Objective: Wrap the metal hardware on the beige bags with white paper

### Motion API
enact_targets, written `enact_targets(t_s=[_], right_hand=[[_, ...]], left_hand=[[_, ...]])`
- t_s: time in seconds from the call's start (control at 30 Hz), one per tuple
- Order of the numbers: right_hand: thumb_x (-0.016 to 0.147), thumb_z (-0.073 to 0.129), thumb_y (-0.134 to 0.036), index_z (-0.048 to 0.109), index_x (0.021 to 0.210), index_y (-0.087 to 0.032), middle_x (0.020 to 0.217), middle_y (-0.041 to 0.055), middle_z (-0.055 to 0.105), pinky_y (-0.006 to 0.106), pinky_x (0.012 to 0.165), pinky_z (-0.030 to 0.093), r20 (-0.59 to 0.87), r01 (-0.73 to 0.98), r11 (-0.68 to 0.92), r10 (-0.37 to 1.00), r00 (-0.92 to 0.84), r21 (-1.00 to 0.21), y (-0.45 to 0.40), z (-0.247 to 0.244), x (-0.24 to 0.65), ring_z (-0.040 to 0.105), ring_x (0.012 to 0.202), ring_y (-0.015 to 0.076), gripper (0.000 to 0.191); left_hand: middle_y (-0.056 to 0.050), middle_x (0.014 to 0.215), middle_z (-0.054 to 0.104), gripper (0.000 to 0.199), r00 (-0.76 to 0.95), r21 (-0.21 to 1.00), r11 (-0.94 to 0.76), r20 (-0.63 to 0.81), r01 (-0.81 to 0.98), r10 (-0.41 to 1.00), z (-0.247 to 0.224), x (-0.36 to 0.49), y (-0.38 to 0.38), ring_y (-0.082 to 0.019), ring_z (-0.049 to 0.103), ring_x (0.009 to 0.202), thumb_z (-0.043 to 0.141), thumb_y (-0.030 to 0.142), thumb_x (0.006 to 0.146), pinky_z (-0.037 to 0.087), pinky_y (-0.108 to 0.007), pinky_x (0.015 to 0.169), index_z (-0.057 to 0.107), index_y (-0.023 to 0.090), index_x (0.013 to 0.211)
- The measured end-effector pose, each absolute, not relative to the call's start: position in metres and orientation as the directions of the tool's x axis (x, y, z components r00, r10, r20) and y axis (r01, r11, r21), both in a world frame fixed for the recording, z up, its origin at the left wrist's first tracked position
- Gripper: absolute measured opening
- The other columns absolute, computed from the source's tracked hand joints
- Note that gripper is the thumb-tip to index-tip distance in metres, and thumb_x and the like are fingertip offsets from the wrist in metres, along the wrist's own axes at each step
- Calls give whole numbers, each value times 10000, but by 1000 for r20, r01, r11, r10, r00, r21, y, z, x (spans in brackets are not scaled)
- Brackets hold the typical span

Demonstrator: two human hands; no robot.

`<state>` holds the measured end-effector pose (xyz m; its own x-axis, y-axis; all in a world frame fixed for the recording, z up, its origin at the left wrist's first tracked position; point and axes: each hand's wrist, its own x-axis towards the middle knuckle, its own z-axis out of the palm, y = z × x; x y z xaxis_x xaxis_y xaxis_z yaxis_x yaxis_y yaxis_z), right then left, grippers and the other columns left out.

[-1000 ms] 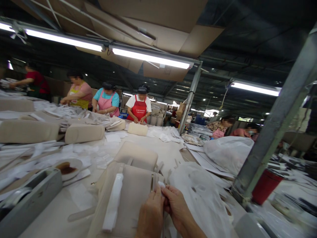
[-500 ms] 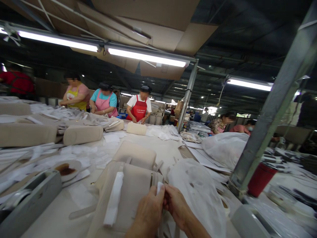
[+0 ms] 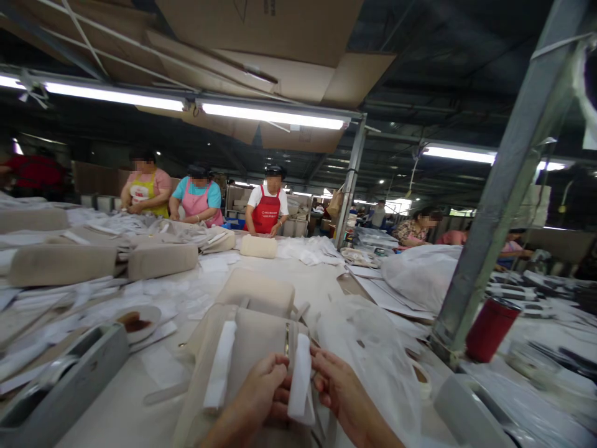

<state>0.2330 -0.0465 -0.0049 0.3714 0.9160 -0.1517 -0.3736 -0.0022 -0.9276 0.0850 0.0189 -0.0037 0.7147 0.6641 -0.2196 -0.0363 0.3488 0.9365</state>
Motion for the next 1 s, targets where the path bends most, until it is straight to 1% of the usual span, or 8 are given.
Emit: enact_targets(t_s=[0.1, 0.27, 0.37, 0.43, 0.57, 0.67, 0.83, 1.0], right_hand=[[550, 848, -502, 669, 953, -149, 525, -54, 524, 137, 392, 215, -146, -346, -22, 930, 336, -938, -60, -15, 227, 380, 427, 29, 565], [585, 819, -520, 659, 1025, -152, 518, -51, 534, 162, 374, 208, -115, -260, -20, 927, 357, -965, -67, -27, 217, 359, 400, 36, 596], [537, 820, -530, 669, 939, -142, 482, -59, 517, 186, 372, 222, -103, -230, -3, 899, 425, -973, -61, -32, 215, 356, 387, 52, 579], [515, 821, -499, 663, 843, -146, 484, -48, 536, 208, 404, 296, -47, -196, 48, 892, 450, -980, -55, -38, 216, 423, 417, 83, 507], [647, 733, -383, 611, 765, -171, 619, 10, 645, 246, 495, 403, 43, 16, 39, 889, 455, -999, -50, -49, 217, 562, 545, 152, 272], [688, 677, -345, 591, 772, -184, 667, 18, 654, 259, 513, 415, 92, 171, 9, 870, 484, -985, -52, -52, 216, 567, 577, 166, 201], [735, 605, -333, 582, 763, -191, 678, 17, 633, 274, 546, 406, 163, 317, -7, 847, 506, -948, -59, -45, 206, 531, 593, 164, 147], [758, 568, -344, 568, 726, -198, 645, 7, 599, 281, 548, 391, 208, 369, 10, 840, 501, -929, -63, -39, 198, 516, 586, 162, 150]], left_hand=[[-96, 811, 686, 524, 736, 918, 394, -238, -42, 633, -4, 82, 13, -190, 652, 711, 600, 558, 678, 505, -285, 623, 539, 134, 980], [-109, 819, 699, 643, 764, 927, 374, -238, -4, 599, 3, 82, 2, -189, 651, 718, 642, 649, 619, 493, -269, 594, 587, 121, 982], [-104, 799, 700, 691, 744, 918, 395, -281, 24, 607, 2, 85, -1, -186, 649, 680, 655, 676, 586, 501, -283, 590, 587, 125, 997], [-101, 786, 700, 699, 732, 918, 396, -289, 29, 616, -1, 87, -1, -184, 647, 667, 663, 674, 576, 506, -286, 587, 580, 128, 1004], [-105, 780, 698, 690, 715, 921, 388, -281, 15, 640, -8, 91, 1, -195, 653, 679, 681, 660, 553, 512, -281, 559, 582, 122, 973], [-102, 822, 700, 670, 720, 911, 413, -283, -5, 634, -12, 92, 5, -177, 636, 663, 707, 639, 530, 528, -289, 555, 583, 126, 943], [-77, 792, 689, 650, 721, 901, 433, -310, 15, 619, -17, 93, 9, -170, 617, 634, 730, 605, 506, 536, -300, 528, 576, 133, 925], [-76, 788, 683, 580, 693, 919, 395, -293, 13, 659, -20, 98, 8, -177, 619, 624, 694, 569, 558, 520, -294, 508, 587, 137, 930]])
